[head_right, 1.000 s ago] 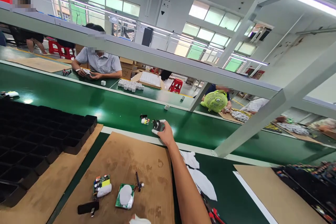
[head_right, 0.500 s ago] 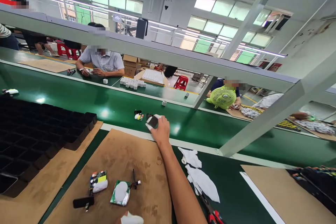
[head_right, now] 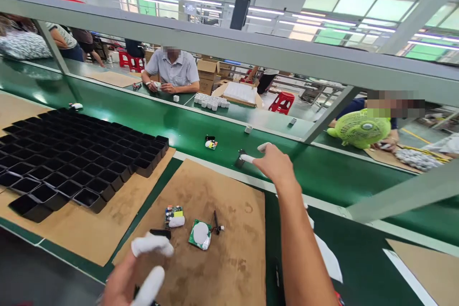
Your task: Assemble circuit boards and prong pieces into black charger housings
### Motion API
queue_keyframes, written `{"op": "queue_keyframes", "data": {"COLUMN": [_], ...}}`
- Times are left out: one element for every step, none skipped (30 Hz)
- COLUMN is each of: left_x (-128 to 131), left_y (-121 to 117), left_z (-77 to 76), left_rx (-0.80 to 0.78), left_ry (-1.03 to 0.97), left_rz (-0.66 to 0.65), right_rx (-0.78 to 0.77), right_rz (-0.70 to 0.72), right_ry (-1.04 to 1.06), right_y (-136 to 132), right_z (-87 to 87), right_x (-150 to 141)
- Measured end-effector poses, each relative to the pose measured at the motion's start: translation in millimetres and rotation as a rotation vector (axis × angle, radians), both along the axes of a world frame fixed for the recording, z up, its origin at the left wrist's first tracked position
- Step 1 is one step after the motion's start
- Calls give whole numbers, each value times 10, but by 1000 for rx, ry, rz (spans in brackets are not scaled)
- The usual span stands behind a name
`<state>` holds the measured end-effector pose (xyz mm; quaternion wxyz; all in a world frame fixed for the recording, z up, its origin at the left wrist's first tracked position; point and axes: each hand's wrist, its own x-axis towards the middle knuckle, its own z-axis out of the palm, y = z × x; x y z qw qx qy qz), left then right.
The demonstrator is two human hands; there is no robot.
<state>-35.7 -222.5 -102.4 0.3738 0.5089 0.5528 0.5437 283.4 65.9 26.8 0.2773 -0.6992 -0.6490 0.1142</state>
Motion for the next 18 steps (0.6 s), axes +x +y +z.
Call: {"op": "queue_keyframes", "data": {"left_x": [-160,-318,-472,-621,-761,-889,-1003,-1100,-1179,-1239,-1281,-1305,-1315,-1311,-1299,-1280,-1257,-1234], "left_y": [81,176,278,379,469,544,600,635,652,653,645,632,622,619,631,660,709,777], "left_z": [9,23,39,53,62,64,58,44,26,7,-9,-17,-15,-1,24,59,101,149], "left_rx": [9,32,71,126,186,229,257,280,294,302,308,315,325,336,346,349,341,322], "left_ry": [4,16,55,151,268,391,503,601,685,750,802,842,869,882,891,904,922,944], "left_rz": [63,139,214,303,437,519,564,581,567,547,529,513,499,488,470,446,415,385], "right_rx": [3,-3,-20,-61,-165,-274,-316,-334,-340,-343,-346,-346,-343,-337,-327,-315,-306,-301], "right_rz": [89,202,326,480,717,941,1079,1124,1133,1128,1110,1086,1053,1012,962,905,851,804], "right_ry": [32,67,105,155,194,149,60,6,-33,-77,-113,-149,-186,-222,-256,-287,-316,-341], "right_y": [-123,-263,-415,-572,-723,-859,-970,-1049,-1096,-1112,-1105,-1082,-1051,-1018,-987,-961,-940,-924], "right_z": [136,228,270,261,209,123,16,-98,-205,-296,-364,-407,-427,-428,-417,-399,-380,-365], "right_x": [-113,-267,-457,-670,-894,-1113,-1313,-1484,-1618,-1714,-1773,-1801,-1805,-1793,-1773,-1750,-1728,-1711]}}
